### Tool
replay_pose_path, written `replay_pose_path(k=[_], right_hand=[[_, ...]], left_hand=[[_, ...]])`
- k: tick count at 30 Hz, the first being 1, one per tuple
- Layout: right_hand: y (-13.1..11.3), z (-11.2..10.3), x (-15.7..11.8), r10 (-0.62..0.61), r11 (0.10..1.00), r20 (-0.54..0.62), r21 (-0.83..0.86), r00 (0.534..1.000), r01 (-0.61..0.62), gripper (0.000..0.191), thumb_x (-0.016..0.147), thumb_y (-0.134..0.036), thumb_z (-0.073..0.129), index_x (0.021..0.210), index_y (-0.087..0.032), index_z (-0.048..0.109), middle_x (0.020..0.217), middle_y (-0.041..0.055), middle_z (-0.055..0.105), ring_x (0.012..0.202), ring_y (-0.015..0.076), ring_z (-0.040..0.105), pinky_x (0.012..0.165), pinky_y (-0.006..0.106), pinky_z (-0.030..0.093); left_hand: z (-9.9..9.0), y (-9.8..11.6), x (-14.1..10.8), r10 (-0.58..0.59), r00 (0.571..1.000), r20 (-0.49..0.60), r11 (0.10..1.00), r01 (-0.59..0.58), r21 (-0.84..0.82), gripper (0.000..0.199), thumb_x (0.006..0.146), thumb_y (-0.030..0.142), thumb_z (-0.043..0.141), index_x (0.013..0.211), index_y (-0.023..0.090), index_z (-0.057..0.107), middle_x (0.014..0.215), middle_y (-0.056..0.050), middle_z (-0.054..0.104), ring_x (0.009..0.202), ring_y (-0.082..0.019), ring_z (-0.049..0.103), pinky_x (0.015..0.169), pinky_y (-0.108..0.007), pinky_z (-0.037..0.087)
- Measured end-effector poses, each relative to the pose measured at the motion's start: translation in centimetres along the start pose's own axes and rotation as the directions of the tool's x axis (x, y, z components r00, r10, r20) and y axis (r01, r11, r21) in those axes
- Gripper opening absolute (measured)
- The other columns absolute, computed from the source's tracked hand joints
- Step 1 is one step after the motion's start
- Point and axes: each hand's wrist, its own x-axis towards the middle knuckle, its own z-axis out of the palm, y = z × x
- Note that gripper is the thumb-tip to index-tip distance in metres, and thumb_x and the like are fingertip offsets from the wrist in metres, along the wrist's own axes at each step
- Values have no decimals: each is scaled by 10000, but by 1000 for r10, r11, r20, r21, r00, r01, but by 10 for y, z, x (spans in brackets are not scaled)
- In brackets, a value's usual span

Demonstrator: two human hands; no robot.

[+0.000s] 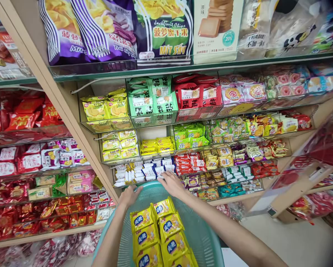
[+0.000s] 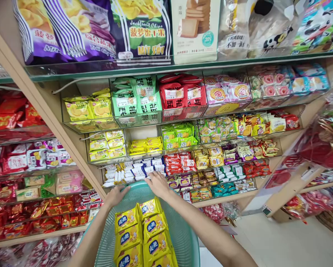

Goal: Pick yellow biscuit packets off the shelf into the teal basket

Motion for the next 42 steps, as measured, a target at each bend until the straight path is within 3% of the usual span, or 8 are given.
replay_pose_path(k=[4,9,17,22,28,31,36,42], right_hand=[[10,19,17,148,989,86,2,985,-149,535,905,-513,222,1186,-170,520,1049,134,641,914,246,604,725,332,417],[11,40,18,207,978,94,-21,974,-206,597,914,-507,136,958,-168,625,918,144,679,840,264,631,668,344,415],[17,56,-10,65,997,60,-39,996,-63,495,928,-469,190,1033,-180,579,1007,103,653,952,210,591,799,318,387],[22,60,-15,6,1000,49,-26,999,-5,503,926,-477,194,1131,-183,547,1073,101,633,1011,218,562,862,339,368],[34,54,-31,-3,1000,4,-4,1000,3,522,921,-480,217,1214,-164,512,1161,122,596,1093,247,516,912,379,351],[41,48,-32,0,1000,-25,17,1000,1,485,929,-449,225,1170,-173,543,1128,103,615,1045,212,545,866,338,392],[58,27,-9,49,999,-139,17,989,-47,390,927,-337,276,1171,-161,525,1126,102,602,1039,206,532,840,336,415],[69,-5,25,13,995,-234,-94,972,-36,347,870,-223,401,1195,-148,494,1150,135,558,1062,273,457,858,424,366]], left_hand=[[-5,1,0,-31,999,-32,999,31,-25,589,764,644,387,1083,201,610,1148,-137,634,1089,-306,566,857,-352,426],[-6,11,-7,-84,993,-83,996,85,17,577,767,642,390,1069,206,615,1090,-140,663,1042,-296,597,822,-340,440],[16,0,-27,-82,992,-98,992,90,84,592,777,661,319,1004,218,639,981,-153,693,970,-336,623,764,-385,462],[20,-2,-39,-97,988,-117,991,107,85,612,773,676,302,926,198,652,927,-153,702,923,-327,640,745,-364,466],[26,14,-43,-120,982,-149,989,130,63,605,727,699,389,987,214,638,983,-145,694,976,-318,622,778,-348,458],[31,23,-41,-126,982,-140,988,136,66,578,732,685,402,990,223,636,995,-143,690,984,-321,619,785,-357,456],[33,24,-35,-106,985,-134,992,115,58,555,739,680,397,960,237,648,972,-135,696,977,-315,623,787,-356,456],[28,1,-29,-139,982,-129,989,145,41,614,735,696,367,1030,228,632,989,-156,687,986,-334,615,787,-375,456]])
